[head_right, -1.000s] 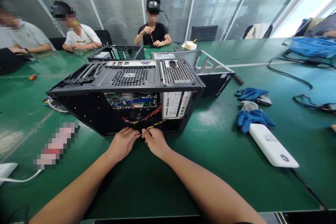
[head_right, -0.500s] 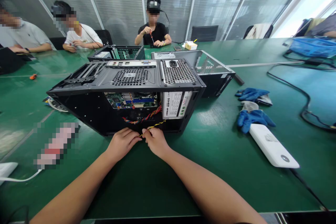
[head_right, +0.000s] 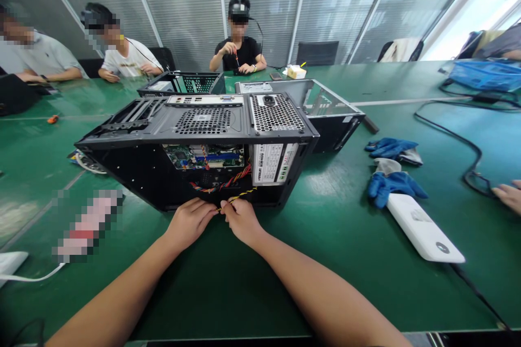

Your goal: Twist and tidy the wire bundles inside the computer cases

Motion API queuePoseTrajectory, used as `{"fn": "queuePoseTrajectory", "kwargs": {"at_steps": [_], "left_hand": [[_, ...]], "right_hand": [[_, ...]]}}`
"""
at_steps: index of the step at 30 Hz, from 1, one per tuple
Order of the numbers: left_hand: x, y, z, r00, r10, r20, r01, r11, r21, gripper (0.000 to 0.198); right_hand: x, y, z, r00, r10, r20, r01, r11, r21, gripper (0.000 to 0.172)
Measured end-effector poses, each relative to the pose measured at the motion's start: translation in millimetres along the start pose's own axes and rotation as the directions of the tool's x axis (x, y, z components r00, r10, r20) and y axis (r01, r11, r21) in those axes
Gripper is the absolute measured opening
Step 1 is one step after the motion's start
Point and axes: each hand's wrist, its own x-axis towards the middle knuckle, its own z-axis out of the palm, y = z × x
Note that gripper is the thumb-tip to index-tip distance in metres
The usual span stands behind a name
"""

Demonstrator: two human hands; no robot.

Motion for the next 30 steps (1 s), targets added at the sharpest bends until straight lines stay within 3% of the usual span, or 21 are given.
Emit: {"fn": "queuePoseTrajectory", "kwargs": {"at_steps": [14,30], "left_hand": [[-0.1,1.0,-0.6,1.000,-0.022,0.010,0.021,0.999,0.044,0.024],[-1.6,0.4,3.0,0.997,-0.062,0.040,0.064,0.995,-0.075,0.021]], "right_hand": [[-0.7,-2.1,0.1,1.000,-0.012,0.004,0.012,1.000,0.000,0.034],[-0.8,-4.1,0.0,1.000,-0.007,0.009,0.007,1.000,0.000,0.033]]}}
